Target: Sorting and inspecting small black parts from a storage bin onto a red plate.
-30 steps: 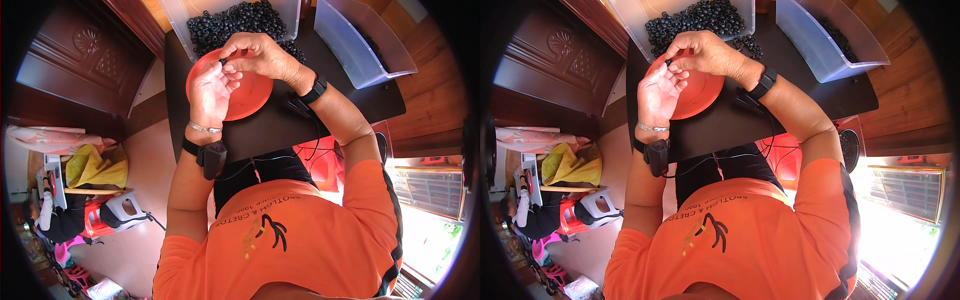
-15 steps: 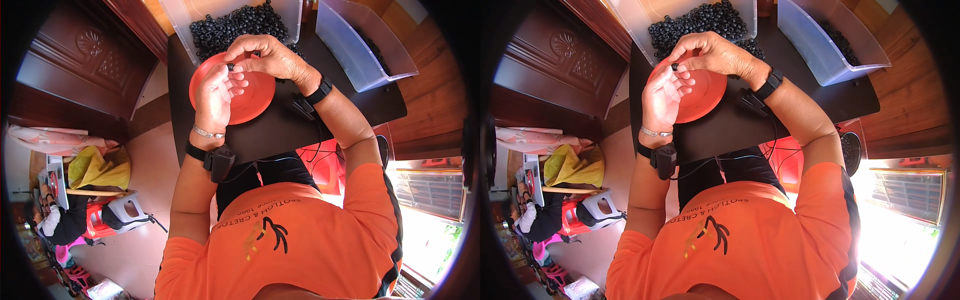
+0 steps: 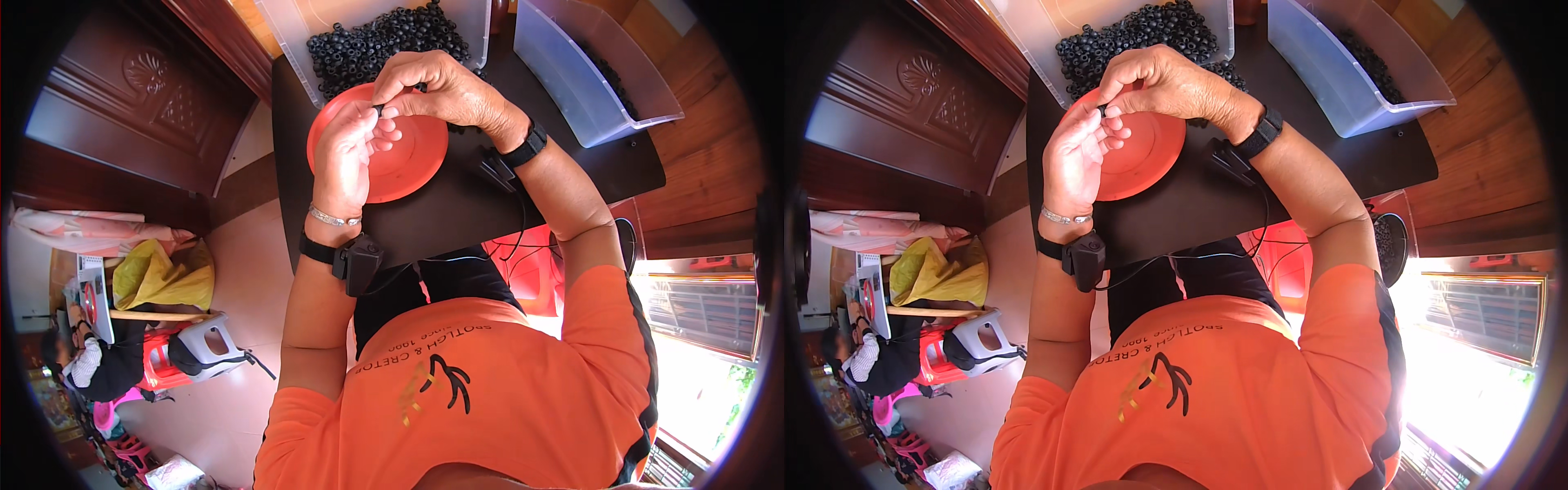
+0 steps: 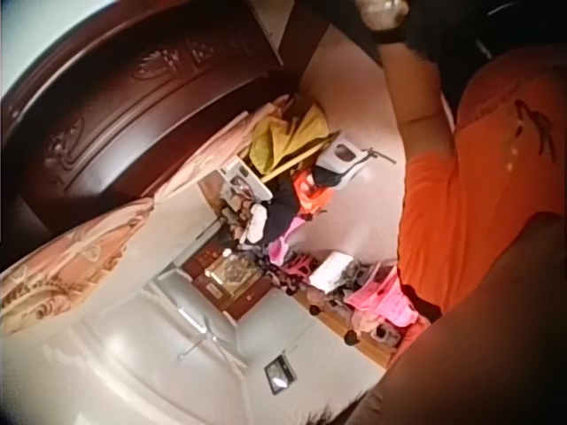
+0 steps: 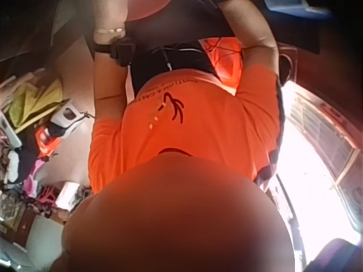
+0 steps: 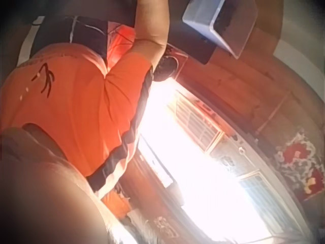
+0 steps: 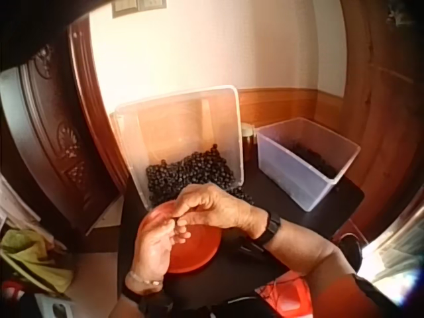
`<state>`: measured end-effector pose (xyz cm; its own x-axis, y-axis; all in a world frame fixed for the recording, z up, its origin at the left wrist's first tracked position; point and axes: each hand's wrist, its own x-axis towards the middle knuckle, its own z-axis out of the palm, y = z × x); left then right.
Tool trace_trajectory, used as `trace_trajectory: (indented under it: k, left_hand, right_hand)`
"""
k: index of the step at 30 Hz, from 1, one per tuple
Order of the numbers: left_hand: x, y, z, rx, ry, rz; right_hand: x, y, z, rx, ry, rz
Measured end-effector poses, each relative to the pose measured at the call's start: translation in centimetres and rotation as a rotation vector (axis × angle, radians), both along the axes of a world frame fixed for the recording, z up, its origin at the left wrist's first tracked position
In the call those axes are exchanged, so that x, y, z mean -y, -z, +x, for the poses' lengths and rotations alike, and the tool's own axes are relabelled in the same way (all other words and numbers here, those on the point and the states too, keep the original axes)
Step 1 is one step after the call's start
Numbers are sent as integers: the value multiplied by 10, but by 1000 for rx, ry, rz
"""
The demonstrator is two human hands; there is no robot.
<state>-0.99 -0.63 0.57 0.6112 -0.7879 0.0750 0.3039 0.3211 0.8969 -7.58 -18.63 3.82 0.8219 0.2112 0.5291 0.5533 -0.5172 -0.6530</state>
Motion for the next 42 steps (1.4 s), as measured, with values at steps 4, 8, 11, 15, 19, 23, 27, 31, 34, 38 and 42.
trace_trajectory:
  k: [4,8,11,15,19,23,27,31,34,38,42]
  left_hand:
    - [1,1,-1,-27,-9,-2]
    - [2,1,-3,-21,-10,-32]
    - [2,4,-3,-34,0,-50]
    - [1,3,-4,-55,38,-23]
    - [0,5,0,-137,39,-32]
    - [-4,6,6,-185,-55,-39]
    - [-1,8,8,-204,-144,-104]
    - [-1,6,8,-135,-222,-120]
    - [-2,5,8,-111,-257,-106]
    - [0,8,10,-131,-220,-82]
    - [1,8,9,-161,-193,-66]
  right_hand:
    - [0,0,0,-82,-36,73]
    - [1,2,1,-116,-63,179]
    - [1,1,1,-135,-57,154]
    - [4,2,0,-204,-31,113]
    - [-2,2,1,-179,-30,106]
    - [2,4,5,-91,47,217]
    - [17,-4,0,-81,125,-41]
    - [13,8,1,-454,13,-174]
    - [9,14,8,-238,113,-297]
    - [17,34,23,-59,200,-493]
    - [20,44,30,-4,203,-641]
